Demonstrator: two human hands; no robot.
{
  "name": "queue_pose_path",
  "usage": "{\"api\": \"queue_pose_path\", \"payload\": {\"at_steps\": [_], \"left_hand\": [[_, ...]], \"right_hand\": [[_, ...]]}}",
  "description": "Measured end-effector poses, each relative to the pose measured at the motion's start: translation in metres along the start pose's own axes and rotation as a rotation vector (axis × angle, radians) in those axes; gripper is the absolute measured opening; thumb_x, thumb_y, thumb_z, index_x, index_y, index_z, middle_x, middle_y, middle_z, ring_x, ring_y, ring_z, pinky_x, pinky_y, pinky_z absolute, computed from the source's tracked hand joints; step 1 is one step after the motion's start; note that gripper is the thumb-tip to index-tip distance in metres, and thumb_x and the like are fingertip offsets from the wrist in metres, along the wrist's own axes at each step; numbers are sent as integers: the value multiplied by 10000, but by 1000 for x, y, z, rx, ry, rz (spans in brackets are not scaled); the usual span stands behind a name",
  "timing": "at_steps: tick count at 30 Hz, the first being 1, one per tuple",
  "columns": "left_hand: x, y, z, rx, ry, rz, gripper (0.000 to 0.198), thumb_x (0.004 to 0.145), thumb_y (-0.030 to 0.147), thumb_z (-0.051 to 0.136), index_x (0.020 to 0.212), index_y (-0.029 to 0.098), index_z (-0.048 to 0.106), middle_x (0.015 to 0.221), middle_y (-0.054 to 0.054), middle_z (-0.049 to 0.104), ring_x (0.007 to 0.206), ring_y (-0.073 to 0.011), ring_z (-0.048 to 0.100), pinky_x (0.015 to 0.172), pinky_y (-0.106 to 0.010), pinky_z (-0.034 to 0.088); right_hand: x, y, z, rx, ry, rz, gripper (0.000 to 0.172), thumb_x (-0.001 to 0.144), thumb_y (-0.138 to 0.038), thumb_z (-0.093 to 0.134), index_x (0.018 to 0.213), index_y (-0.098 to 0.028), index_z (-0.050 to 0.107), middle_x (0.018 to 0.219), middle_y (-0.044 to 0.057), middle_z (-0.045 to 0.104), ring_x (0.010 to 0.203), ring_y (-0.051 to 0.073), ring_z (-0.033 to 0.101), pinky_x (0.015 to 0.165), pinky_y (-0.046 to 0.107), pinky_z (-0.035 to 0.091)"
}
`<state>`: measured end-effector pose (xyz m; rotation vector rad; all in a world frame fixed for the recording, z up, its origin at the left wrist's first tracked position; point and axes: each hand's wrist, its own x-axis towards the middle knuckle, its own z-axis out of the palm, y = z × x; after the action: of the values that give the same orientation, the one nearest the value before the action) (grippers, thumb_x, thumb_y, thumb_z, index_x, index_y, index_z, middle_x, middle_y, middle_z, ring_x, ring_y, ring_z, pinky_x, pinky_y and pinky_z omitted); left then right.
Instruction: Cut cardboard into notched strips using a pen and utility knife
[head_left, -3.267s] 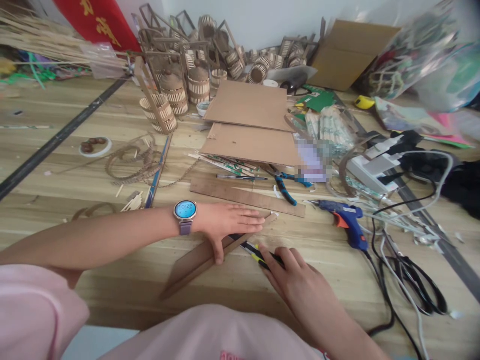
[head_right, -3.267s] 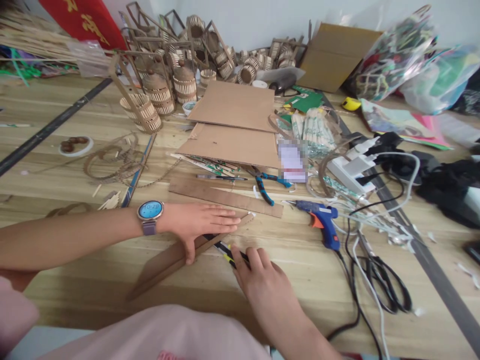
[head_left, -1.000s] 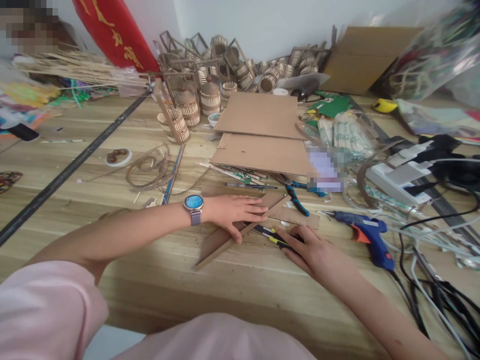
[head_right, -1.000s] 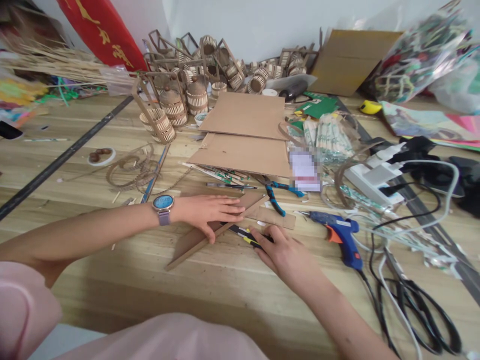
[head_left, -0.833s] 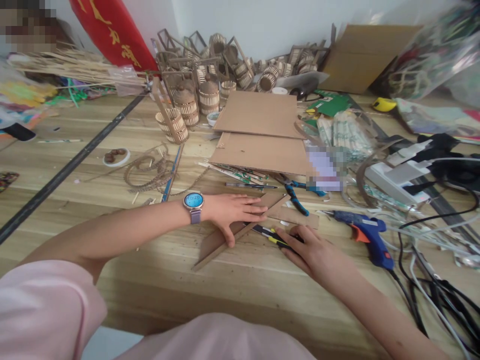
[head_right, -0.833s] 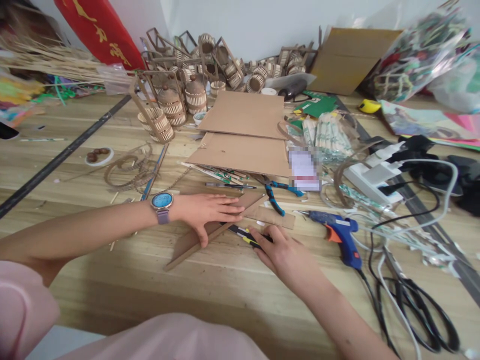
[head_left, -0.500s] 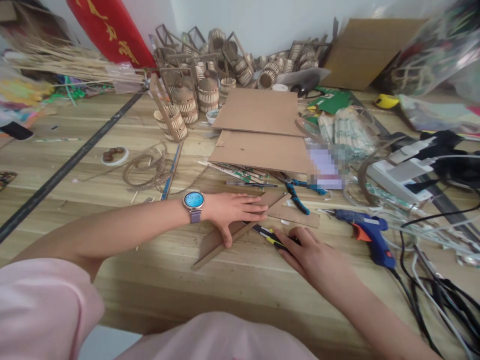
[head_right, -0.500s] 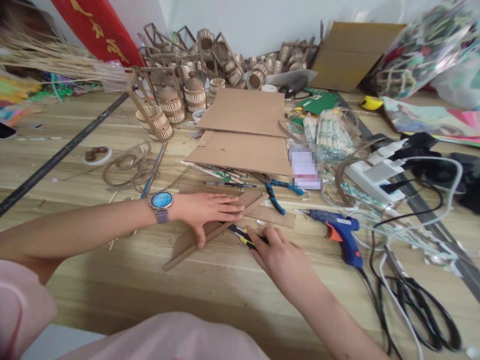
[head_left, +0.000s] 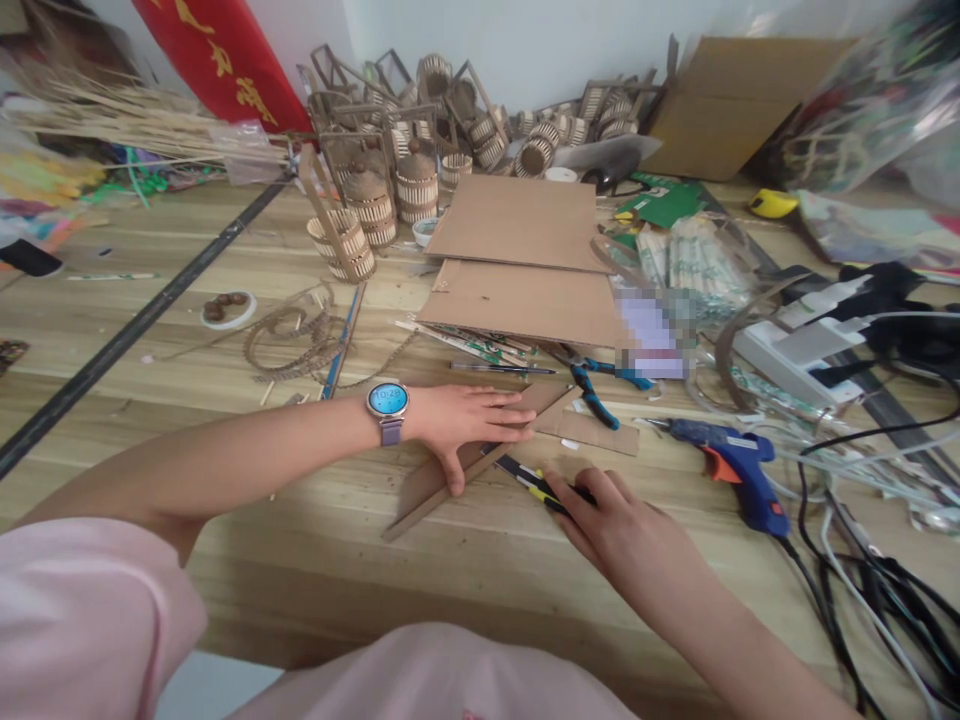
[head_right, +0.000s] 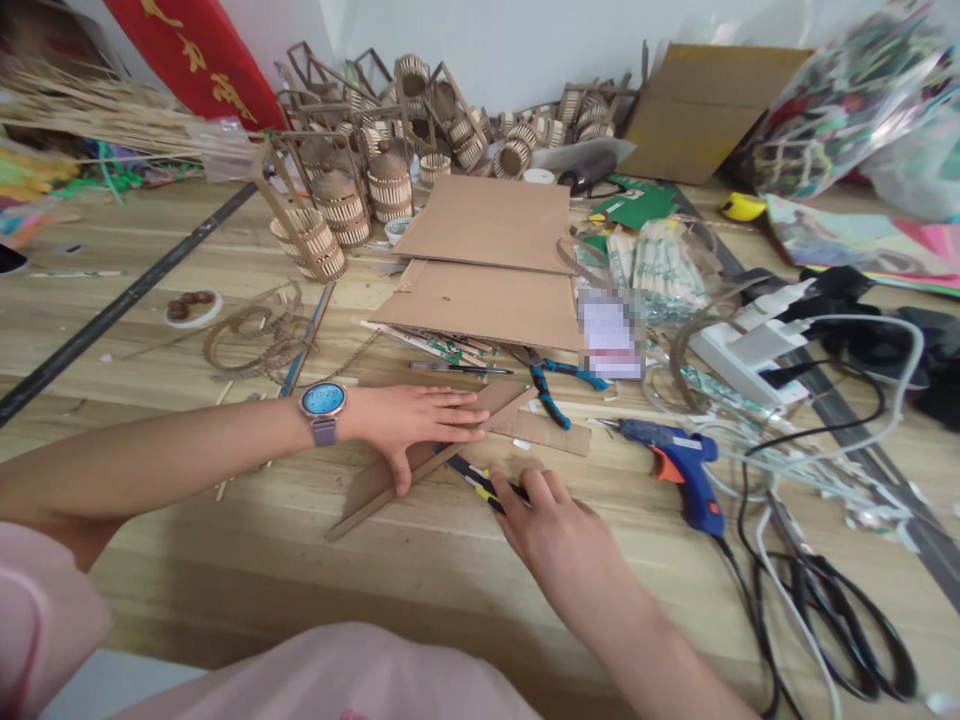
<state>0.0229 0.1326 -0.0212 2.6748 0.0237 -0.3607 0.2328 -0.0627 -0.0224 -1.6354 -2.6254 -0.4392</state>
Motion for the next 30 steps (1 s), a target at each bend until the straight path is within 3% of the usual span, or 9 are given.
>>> {"api": "queue_pose_path", "payload": {"at_steps": [4,11,20,25,30], "left_hand": [[0,-1,1,-13,10,2,1176,605,561,874,1574,196,316,1657,-77,213,1549,-314,104,1268,-394,68],[0,0,-1,-13,-18,-8,1173,623,570,854,1583,199,290,1663,-74,197,1554,-310,73,1265,-414,72],[0,2,-1,57,-28,-9,1183,634,576,851,1585,172,276,1662,-94,195,1552,-322,82,1262,-427,103],[-5,11,0,80,1,-38,1117,674,524,850,1578,170,297,1664,-99,156,1553,-307,62,1268,-406,85],[-21,20,8,19,71,12,957,756,448,819,1556,210,352,1641,-101,246,1537,-276,180,1270,-411,110]], "right_hand": [[5,-6,0,26,-73,31,336,993,-295,496,1276,-184,638,880,70,621,798,191,645,472,253,461],[-3,-19,-3,-18,-54,62,333,969,-262,526,1271,-167,627,867,71,622,796,200,643,471,255,463],[13,-28,-8,26,-90,58,313,951,-245,564,1248,-181,638,877,72,637,799,194,659,464,238,479],[0,-27,-8,15,-75,34,314,972,-233,506,1260,-190,624,874,65,628,785,188,647,459,237,466],[0,-20,-5,56,-51,22,329,994,-284,472,1278,-207,616,888,65,624,816,192,654,514,250,485]]}}
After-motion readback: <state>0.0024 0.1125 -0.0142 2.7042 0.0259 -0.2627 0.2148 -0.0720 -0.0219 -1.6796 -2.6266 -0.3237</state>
